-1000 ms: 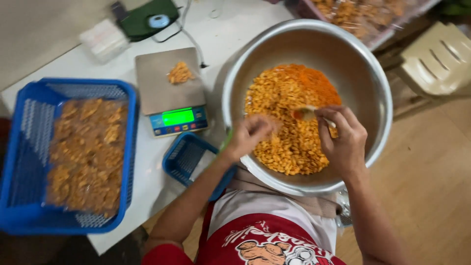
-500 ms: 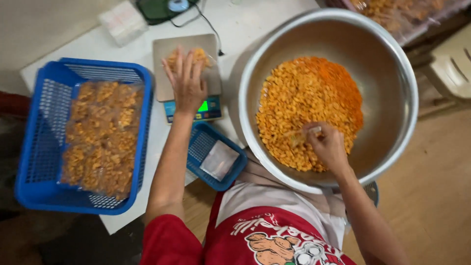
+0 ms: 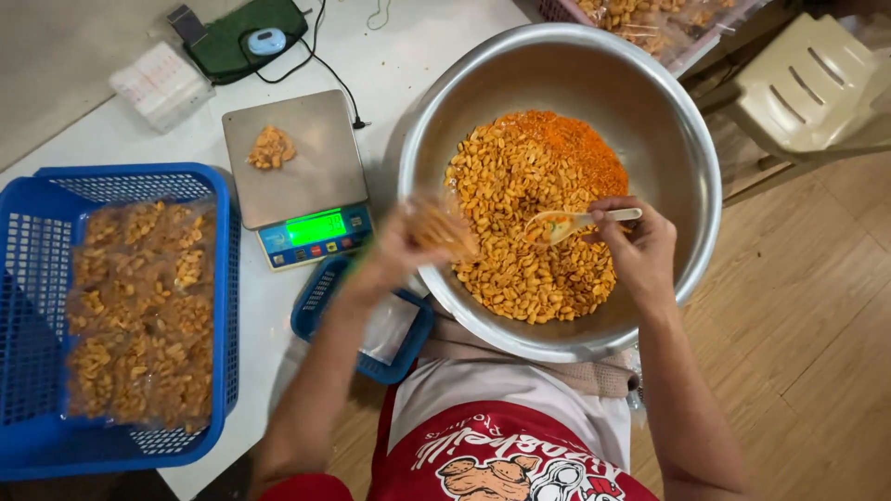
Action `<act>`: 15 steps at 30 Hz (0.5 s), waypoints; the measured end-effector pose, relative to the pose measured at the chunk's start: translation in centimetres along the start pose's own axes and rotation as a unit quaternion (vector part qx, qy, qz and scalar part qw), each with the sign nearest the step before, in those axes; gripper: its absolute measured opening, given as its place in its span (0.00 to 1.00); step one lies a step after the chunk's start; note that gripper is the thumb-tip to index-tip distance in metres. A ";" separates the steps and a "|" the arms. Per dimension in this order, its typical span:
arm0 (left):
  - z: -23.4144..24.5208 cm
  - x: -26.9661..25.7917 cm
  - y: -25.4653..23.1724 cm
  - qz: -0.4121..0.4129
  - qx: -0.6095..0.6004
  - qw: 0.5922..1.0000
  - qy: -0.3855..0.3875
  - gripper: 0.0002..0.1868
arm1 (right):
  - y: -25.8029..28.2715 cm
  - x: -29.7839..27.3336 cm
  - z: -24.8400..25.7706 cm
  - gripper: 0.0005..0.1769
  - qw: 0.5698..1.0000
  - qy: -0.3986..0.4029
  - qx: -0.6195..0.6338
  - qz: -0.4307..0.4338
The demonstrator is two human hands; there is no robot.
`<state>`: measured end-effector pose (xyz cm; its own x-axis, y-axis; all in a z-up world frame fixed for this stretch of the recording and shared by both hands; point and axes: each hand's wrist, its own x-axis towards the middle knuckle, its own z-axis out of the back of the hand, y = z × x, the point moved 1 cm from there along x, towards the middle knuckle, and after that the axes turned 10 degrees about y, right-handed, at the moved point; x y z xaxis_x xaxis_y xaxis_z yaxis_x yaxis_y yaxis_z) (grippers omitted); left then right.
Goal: Scooping snack mixture from a large metal bowl into small plastic bags, weighing them, and placing them into a storage crate.
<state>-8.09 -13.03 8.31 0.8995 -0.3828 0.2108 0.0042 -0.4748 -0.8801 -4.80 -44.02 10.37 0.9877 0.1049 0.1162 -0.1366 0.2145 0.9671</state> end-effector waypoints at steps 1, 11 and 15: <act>-0.7 -0.1 1.3 -0.001 0.000 1.000 0.000 0.40 | 0.3 0.1 -0.1 0.04 1.000 0.000 0.000 0.001; -6.2 0.9 3.9 0.257 0.314 0.914 0.025 0.37 | 3.1 -0.1 0.5 0.03 0.999 -0.033 0.014 0.022; -6.6 1.0 2.6 0.222 0.299 0.928 0.027 0.37 | 2.7 0.1 1.2 0.05 0.999 0.009 0.021 0.028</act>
<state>-10.12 -19.90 9.04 0.8471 -0.4825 -0.2228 -0.1062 0.2571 -0.9605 -4.98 -44.54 13.24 0.9772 0.1320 0.1663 -0.1873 0.1673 0.9679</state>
